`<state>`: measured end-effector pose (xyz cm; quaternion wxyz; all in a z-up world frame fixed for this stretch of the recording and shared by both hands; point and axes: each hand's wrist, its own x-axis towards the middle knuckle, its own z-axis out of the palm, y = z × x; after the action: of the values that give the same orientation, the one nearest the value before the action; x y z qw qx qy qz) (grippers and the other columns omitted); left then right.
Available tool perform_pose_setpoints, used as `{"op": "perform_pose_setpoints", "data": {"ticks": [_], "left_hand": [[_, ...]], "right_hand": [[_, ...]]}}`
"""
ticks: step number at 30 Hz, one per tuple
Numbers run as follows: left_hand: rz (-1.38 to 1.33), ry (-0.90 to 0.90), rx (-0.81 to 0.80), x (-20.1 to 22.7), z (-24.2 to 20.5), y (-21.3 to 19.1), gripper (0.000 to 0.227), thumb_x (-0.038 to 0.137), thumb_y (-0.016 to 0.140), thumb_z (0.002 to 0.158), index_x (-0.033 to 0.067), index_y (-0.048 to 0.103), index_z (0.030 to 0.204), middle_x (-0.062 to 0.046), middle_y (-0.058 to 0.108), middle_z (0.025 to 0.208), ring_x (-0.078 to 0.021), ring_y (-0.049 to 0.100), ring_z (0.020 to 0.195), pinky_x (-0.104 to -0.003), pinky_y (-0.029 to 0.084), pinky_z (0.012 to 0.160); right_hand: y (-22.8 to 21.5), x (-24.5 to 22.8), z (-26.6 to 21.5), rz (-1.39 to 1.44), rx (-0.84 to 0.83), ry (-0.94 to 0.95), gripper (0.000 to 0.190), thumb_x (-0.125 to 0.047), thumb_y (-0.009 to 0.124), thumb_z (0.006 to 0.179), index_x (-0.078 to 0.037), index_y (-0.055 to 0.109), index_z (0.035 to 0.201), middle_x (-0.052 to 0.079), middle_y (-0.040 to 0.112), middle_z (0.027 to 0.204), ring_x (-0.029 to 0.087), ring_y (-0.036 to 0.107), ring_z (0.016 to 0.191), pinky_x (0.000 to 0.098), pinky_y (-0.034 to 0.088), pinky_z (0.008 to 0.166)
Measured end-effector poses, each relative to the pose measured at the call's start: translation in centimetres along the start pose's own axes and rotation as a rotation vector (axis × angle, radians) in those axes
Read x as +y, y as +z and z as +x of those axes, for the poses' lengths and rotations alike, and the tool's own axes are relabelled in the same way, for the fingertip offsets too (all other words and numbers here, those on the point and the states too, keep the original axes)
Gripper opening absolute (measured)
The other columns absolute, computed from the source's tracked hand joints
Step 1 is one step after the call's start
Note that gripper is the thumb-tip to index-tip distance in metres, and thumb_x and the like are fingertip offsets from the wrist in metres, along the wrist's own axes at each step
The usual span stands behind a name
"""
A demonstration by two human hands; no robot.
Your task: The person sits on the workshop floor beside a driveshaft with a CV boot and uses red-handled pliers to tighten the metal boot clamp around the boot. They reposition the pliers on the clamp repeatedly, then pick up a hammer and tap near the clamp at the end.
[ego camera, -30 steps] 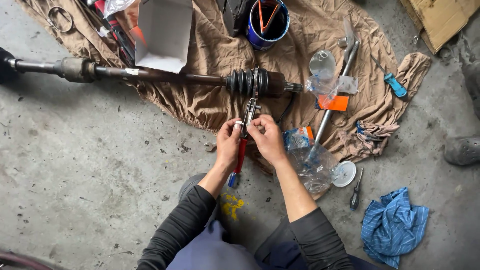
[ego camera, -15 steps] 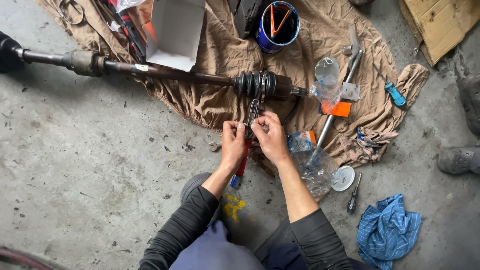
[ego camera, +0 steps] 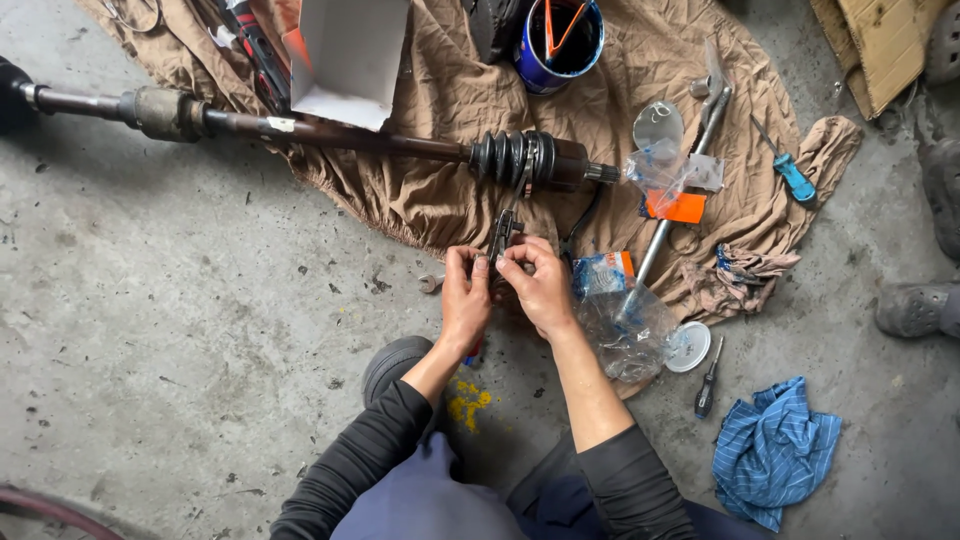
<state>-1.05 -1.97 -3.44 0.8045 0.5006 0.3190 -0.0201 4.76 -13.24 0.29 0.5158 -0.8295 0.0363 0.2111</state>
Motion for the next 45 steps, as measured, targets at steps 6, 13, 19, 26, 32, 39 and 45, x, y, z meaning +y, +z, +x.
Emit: {"op": "perform_pose_setpoints", "data": {"ticks": [6,13,19,26,32,39,45], "left_hand": [[0.015,-0.01,0.024,-1.0,-0.1,0.0,0.013,0.016,0.053,0.105,0.0067,0.048,0.112,-0.004,0.059,0.1,-0.0075,0.058,0.069,-0.025,0.053,0.052],[0.053,-0.036,0.053,-0.8,-0.2,0.2,0.012,0.015,0.054,0.105,0.0057,0.049,0.111,-0.005,0.059,0.097,-0.0085,0.057,0.066,-0.026,0.053,0.051],[0.066,-0.04,-0.004,0.5,-0.5,0.2,0.013,0.016,0.051,0.106,0.0061,0.048,0.114,-0.005,0.059,0.098,-0.0073,0.059,0.069,-0.025,0.056,0.053],[-0.006,-0.048,-0.026,-0.9,-0.5,-0.4,0.013,0.015,0.05,0.106,0.0062,0.048,0.115,-0.004,0.058,0.102,-0.008,0.059,0.075,-0.026,0.057,0.056],[-0.036,-0.018,-0.038,-0.6,-1.1,-1.0,0.012,0.014,0.053,0.108,0.0061,0.051,0.117,-0.004,0.059,0.098,-0.0073,0.058,0.077,-0.026,0.056,0.059],[0.214,-0.065,-0.014,3.6,-1.7,-1.1,0.013,0.017,0.054,0.104,0.0055,0.054,0.11,-0.004,0.064,0.091,-0.0092,0.062,0.069,-0.026,0.056,0.051],[0.322,0.042,-0.001,3.4,-1.3,-1.4,0.014,0.016,0.056,0.104,0.0034,0.056,0.109,-0.008,0.067,0.089,-0.0134,0.063,0.069,-0.032,0.054,0.057]], "right_hand": [[-0.2,2.2,1.0,-0.08,-0.031,-0.11,0.014,-0.012,0.078,0.087,0.0,0.072,0.092,0.013,0.062,0.127,0.022,0.059,0.122,0.0318,0.045,0.102],[-0.4,-0.6,0.7,-0.258,-0.028,-0.042,0.018,-0.017,0.076,0.087,-0.001,0.072,0.095,0.013,0.064,0.125,0.024,0.07,0.105,0.0337,0.055,0.096],[-1.5,-3.8,-0.4,-0.508,-0.045,-0.307,0.014,-0.011,0.075,0.087,-0.002,0.075,0.097,0.016,0.067,0.124,0.029,0.066,0.115,0.0376,0.052,0.099],[-2.5,-4.8,-0.6,-0.443,-0.137,-0.297,0.023,-0.016,0.074,0.087,-0.006,0.065,0.106,0.009,0.066,0.117,0.027,0.07,0.111,0.0362,0.057,0.096],[-2.8,-7.4,-1.7,-0.658,-0.216,-0.456,0.042,-0.021,0.083,0.078,-0.005,0.067,0.113,0.013,0.058,0.123,0.033,0.062,0.114,0.0425,0.052,0.094],[-3.3,-6.9,-0.8,-0.722,-0.297,-0.448,0.031,-0.021,0.075,0.088,-0.011,0.071,0.117,0.009,0.061,0.11,0.028,0.067,0.103,0.0395,0.056,0.09],[-4.1,-7.1,0.6,-0.695,-0.317,-0.527,0.029,-0.021,0.074,0.087,-0.008,0.071,0.113,0.009,0.065,0.107,0.029,0.069,0.095,0.0394,0.056,0.082]]}}
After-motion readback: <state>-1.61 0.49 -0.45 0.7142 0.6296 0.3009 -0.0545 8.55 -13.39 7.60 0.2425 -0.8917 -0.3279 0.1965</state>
